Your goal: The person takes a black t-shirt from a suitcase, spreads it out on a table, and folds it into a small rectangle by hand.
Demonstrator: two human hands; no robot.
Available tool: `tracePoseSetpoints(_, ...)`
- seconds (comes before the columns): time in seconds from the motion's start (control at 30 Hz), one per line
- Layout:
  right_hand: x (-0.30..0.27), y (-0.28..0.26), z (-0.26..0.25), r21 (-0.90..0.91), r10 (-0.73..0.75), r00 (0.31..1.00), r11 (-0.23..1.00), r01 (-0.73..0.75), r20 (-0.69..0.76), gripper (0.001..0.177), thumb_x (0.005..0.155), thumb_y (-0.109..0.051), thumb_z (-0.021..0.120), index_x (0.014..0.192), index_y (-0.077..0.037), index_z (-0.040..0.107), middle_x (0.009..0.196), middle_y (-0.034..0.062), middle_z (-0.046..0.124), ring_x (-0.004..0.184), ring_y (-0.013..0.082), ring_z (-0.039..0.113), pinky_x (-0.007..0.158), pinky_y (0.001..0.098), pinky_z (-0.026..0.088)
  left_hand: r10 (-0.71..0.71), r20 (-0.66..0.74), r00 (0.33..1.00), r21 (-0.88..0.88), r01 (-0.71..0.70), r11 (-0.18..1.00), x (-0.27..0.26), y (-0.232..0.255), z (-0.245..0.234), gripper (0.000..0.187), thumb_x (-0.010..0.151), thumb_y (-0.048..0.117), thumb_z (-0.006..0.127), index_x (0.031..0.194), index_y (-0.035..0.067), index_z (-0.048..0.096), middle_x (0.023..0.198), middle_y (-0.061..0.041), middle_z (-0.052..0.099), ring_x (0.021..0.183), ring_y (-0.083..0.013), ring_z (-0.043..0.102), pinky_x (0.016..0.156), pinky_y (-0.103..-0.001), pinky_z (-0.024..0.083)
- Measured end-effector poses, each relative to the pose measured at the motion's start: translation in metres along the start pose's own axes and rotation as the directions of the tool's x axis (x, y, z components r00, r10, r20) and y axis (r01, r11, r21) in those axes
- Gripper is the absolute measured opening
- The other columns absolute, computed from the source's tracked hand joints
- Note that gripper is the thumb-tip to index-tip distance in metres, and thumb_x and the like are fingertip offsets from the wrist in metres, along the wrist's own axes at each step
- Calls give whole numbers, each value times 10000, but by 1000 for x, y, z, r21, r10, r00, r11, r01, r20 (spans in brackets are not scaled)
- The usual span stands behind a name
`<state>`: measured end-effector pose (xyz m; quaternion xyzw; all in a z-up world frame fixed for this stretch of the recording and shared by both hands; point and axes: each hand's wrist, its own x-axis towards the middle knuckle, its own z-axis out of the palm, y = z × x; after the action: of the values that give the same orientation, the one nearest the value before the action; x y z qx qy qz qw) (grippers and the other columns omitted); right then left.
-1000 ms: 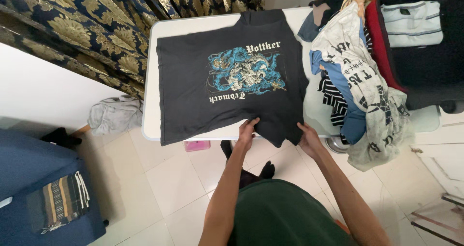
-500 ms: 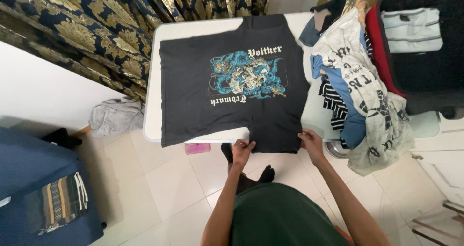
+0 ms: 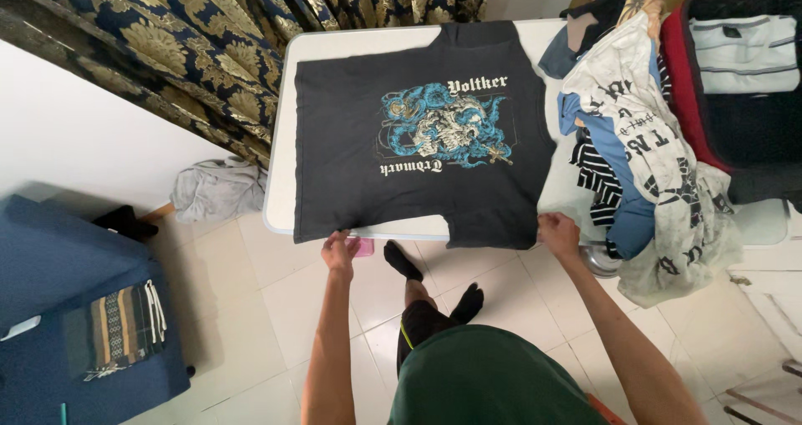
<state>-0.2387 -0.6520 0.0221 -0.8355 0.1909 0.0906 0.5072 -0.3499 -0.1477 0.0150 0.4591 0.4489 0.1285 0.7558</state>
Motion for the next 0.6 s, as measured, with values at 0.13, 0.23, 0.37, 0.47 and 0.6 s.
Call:
tracePoseSetpoints(0.13, 15, -15, 18, -321, -81, 983, 947, 25, -164, 398, 921, -397, 773, 955, -1, 786, 955, 201, 769, 970, 370, 721, 894, 449, 547, -186, -192, 964, -285, 127, 950, 21, 23, -6, 406, 945, 138, 726, 1257, -80, 585, 1281, -188, 615, 925, -318, 691, 749, -415, 609)
tracePoseSetpoints(0.23, 22, -27, 26, -328, -34, 987, 945, -19, -157, 380, 874, -414, 781, 928, -39, 811, 975, 198, 763, 984, 388, 709, 920, 459, 538, -365, -228, 903, -436, 240, 867, 32, 40, -14, 491, 922, 162, 745, 1298, -70, 532, 1366, -173, 577, 957, -322, 674, 789, -421, 623)
tracePoseSetpoints(0.37, 29, -33, 27, -113, -19, 973, 994, -8, -232, 271, 843, -304, 797, 942, -51, 788, 976, 148, 776, 952, 299, 722, 898, 384, 539, -346, -304, 888, -325, 245, 913, 41, 49, -25, 492, 901, 213, 734, 1328, 29, 573, 1355, -110, 586, 1001, -280, 650, 811, -404, 576)
tracePoseSetpoints(0.47, 29, -33, 23, 101, 10, 988, 995, 6, -155, 173, 889, -161, 765, 1034, -85, 709, 977, 129, 759, 915, 227, 684, 842, 331, 527, -253, -230, 940, -324, 172, 930, 49, 54, -36, 475, 932, 201, 684, 1349, 14, 552, 1379, -134, 594, 1025, -281, 661, 826, -418, 571)
tracePoseSetpoints(0.6, 24, -32, 10, 271, -269, 961, 922, 276, -64, 188, 910, -13, 667, 1060, -102, 738, 1084, 22, 749, 1006, 101, 678, 870, 230, 512, -104, -206, 973, -425, 7, 905, 57, 54, -41, 419, 1010, 151, 550, 1366, -60, 486, 1376, -242, 584, 1030, -364, 686, 891, -515, 605)
